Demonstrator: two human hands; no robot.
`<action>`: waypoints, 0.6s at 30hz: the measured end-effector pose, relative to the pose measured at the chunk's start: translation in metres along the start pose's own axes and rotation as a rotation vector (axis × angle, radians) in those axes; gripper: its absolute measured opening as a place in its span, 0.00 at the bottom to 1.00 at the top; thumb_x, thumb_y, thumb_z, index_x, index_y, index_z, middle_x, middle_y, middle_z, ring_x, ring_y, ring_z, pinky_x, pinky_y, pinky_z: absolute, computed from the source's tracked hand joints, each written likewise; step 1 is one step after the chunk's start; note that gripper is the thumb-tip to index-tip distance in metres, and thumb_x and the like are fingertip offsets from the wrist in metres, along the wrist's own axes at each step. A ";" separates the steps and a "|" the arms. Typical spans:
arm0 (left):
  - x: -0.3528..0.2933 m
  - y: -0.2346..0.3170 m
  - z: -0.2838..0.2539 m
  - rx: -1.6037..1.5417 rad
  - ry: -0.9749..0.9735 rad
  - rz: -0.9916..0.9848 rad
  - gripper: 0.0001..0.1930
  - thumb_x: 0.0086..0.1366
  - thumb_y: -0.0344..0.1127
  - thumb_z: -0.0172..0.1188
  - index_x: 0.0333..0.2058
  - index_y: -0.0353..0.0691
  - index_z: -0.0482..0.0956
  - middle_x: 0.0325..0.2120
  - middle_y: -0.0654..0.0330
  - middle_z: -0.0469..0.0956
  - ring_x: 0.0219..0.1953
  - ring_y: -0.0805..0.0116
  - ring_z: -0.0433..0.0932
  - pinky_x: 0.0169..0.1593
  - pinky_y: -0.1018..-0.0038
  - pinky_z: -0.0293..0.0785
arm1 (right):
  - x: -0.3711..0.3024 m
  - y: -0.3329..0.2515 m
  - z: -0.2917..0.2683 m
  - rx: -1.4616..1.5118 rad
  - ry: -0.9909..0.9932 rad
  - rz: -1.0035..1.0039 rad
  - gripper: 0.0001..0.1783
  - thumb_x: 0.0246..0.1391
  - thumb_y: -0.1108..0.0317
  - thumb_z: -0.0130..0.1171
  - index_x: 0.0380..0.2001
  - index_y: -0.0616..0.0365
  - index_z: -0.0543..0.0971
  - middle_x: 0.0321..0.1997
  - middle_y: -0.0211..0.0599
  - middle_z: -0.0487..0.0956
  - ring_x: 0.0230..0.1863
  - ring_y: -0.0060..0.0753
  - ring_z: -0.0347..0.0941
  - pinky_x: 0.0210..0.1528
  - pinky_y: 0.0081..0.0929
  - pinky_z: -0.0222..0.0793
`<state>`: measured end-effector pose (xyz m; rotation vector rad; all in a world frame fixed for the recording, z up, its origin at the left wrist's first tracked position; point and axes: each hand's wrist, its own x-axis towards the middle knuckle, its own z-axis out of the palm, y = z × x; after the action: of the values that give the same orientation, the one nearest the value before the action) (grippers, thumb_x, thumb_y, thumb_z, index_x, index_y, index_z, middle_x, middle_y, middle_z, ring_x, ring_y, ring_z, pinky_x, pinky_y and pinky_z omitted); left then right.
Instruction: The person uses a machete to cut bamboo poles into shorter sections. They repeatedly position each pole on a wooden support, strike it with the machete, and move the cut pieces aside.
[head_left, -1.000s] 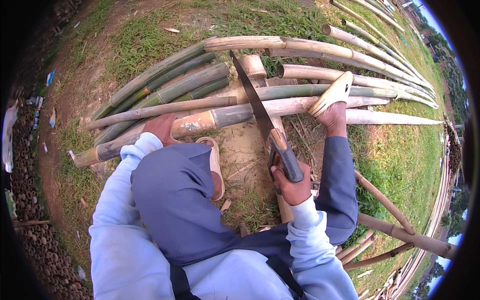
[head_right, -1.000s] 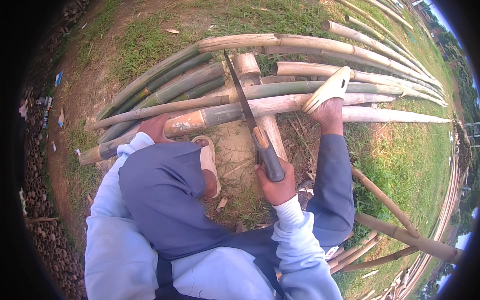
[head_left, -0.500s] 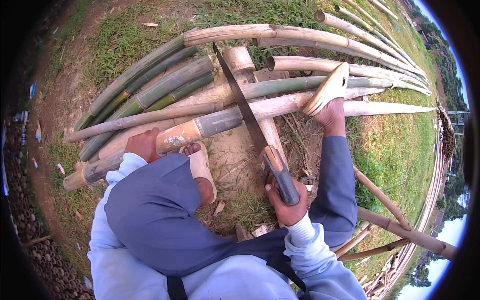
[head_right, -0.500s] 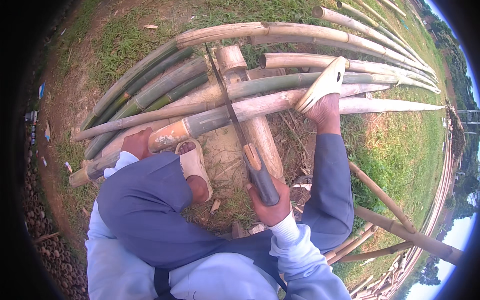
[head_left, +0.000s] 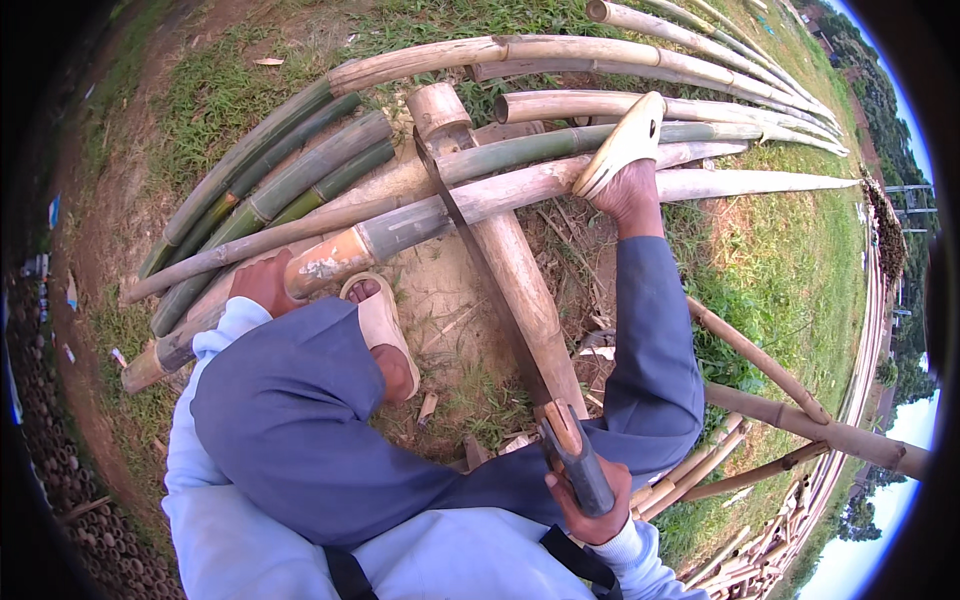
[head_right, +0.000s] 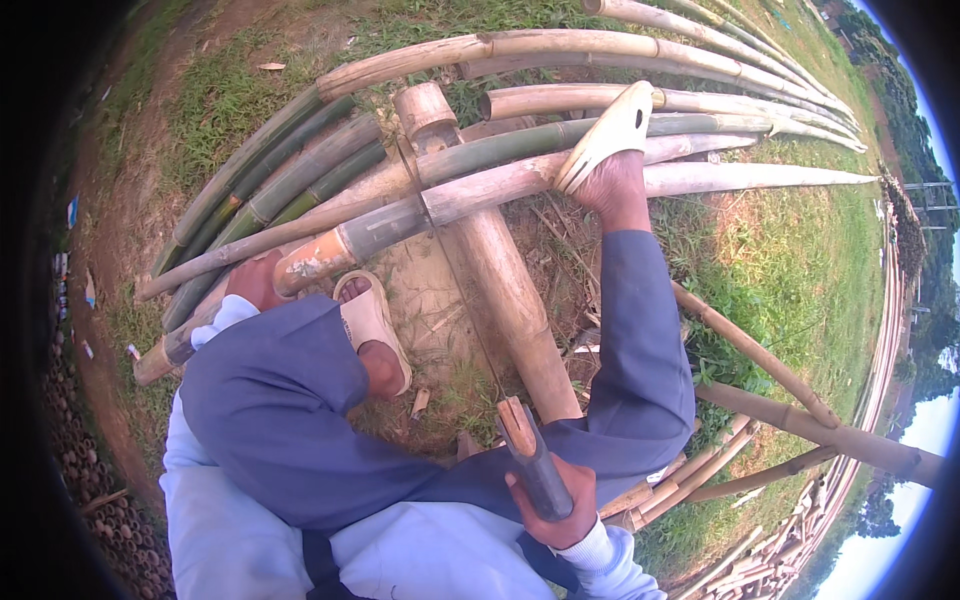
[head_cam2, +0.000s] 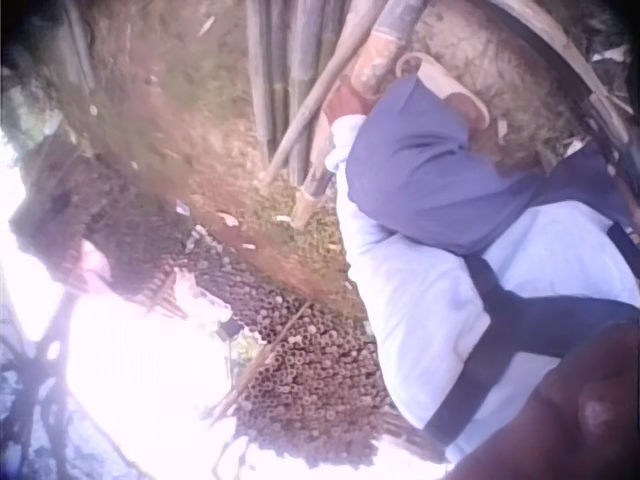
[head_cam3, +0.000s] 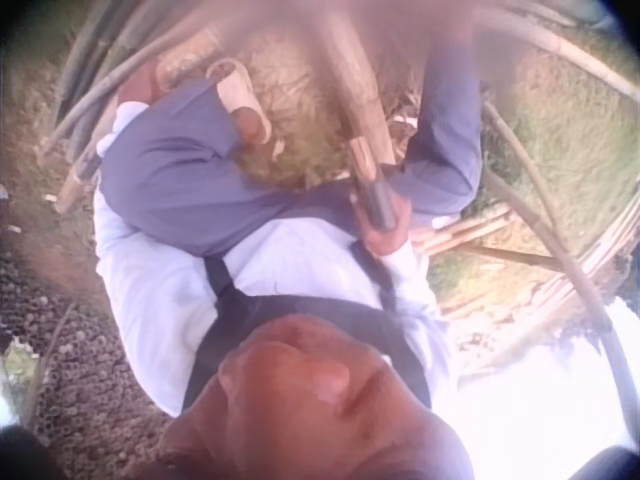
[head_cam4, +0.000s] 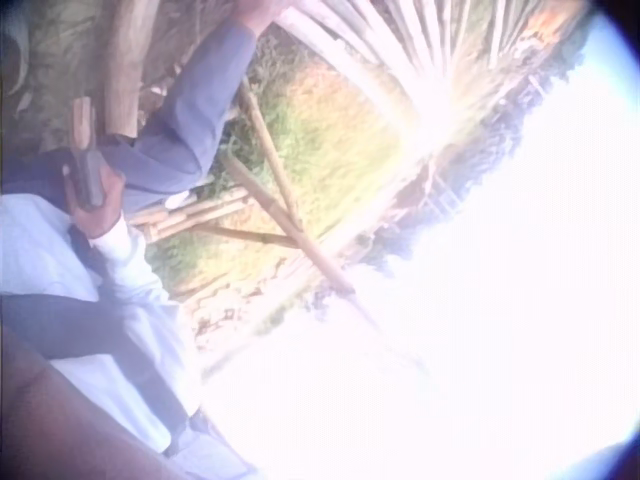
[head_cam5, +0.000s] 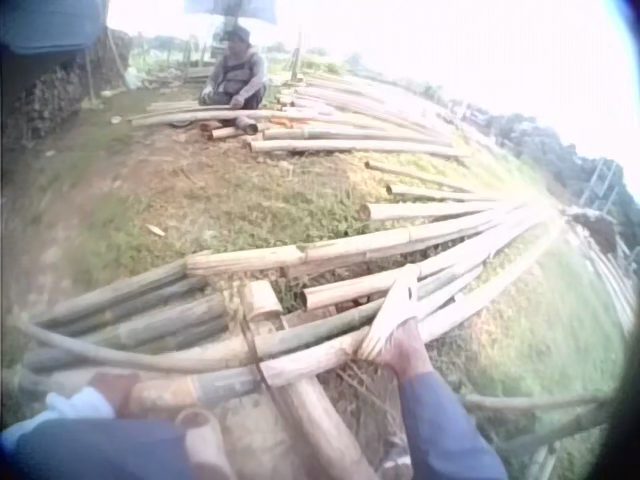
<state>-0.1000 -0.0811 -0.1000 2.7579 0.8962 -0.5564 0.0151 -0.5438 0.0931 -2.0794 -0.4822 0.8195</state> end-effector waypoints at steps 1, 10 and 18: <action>0.001 -0.001 0.003 -0.003 0.017 0.008 0.48 0.43 0.59 0.78 0.60 0.40 0.73 0.42 0.42 0.84 0.46 0.41 0.84 0.52 0.50 0.77 | 0.008 0.003 0.001 0.023 0.008 -0.026 0.09 0.55 0.78 0.65 0.40 0.65 0.79 0.23 0.29 0.75 0.26 0.18 0.68 0.32 0.21 0.67; 0.005 -0.001 -0.004 -0.004 0.001 -0.022 0.50 0.42 0.61 0.78 0.62 0.41 0.73 0.43 0.40 0.84 0.48 0.39 0.82 0.54 0.49 0.76 | 0.104 0.033 0.035 0.106 -0.008 -0.188 0.10 0.57 0.72 0.70 0.31 0.63 0.76 0.23 0.26 0.73 0.26 0.17 0.65 0.30 0.24 0.64; -0.008 -0.003 -0.008 -0.005 -0.030 -0.054 0.47 0.42 0.60 0.78 0.59 0.41 0.75 0.43 0.41 0.84 0.47 0.40 0.83 0.54 0.49 0.77 | 0.031 0.024 -0.001 0.084 -0.021 -0.120 0.11 0.54 0.76 0.67 0.41 0.65 0.82 0.23 0.33 0.78 0.26 0.19 0.73 0.32 0.22 0.70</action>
<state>-0.1051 -0.0809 -0.0901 2.7208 0.9669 -0.6025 0.0393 -0.5401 0.0619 -1.9471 -0.5681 0.7786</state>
